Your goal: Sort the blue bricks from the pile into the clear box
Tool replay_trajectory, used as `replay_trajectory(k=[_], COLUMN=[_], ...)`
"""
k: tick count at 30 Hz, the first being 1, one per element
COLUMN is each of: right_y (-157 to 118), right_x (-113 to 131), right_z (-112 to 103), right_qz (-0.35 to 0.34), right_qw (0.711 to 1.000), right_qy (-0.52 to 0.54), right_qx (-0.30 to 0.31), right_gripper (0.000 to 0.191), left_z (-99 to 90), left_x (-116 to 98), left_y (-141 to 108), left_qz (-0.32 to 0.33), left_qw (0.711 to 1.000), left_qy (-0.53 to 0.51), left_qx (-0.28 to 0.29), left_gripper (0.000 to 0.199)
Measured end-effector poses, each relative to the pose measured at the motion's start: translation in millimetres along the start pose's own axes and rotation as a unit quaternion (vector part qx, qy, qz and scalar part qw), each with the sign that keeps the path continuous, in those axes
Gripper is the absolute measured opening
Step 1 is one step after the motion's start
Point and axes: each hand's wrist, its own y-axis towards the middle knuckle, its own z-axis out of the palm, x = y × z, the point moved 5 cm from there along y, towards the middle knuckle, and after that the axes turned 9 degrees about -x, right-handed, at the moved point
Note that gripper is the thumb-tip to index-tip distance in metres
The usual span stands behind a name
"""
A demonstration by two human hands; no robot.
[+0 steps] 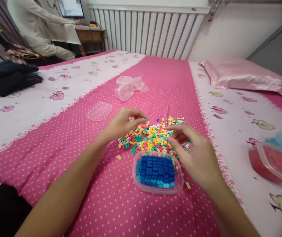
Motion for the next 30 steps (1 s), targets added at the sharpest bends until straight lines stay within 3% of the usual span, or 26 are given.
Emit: replay_trajectory(k=[3, 7, 12, 17, 21, 24, 30], right_y=[-2.7, -8.0, -13.1, -18.0, -27.5, -36.5, -46.4], right_x=[9.8, 17.7, 25.0, 31.5, 36.2, 42.5, 49.0], right_z=[5.1, 10.5, 10.7, 13.1, 24.4, 32.2, 36.0], right_qz=[-0.037, -0.096, -0.124, -0.111, -0.089, -0.124, -0.219], right_qw=[0.999, 0.995, 0.992, 0.994, 0.992, 0.984, 0.954], right_qy=[0.021, 0.024, -0.001, -0.013, -0.010, -0.060, -0.181], right_qx=[0.001, 0.008, -0.003, 0.009, 0.083, 0.109, 0.099], right_gripper=[0.020, 0.013, 0.012, 0.015, 0.014, 0.012, 0.008], left_z=[20.3, 28.4, 27.3, 24.8, 12.4, 6.9, 16.8], left_x=[-21.7, -26.1, -22.6, -19.5, -12.6, -9.4, -14.2], left_y=[-8.9, -14.3, -14.5, -16.5, -11.2, -8.0, -13.5], left_qz=[0.033, 0.011, -0.008, 0.017, 0.028, 0.032, 0.073], left_qw=[0.985, 0.966, 0.958, 0.947, 0.957, 0.968, 0.958], left_qy=[-0.117, -0.172, -0.188, -0.191, -0.195, -0.177, -0.155], left_qx=[0.126, 0.190, 0.215, 0.259, 0.214, 0.173, 0.229], left_gripper=[0.016, 0.019, 0.026, 0.028, 0.025, 0.026, 0.030])
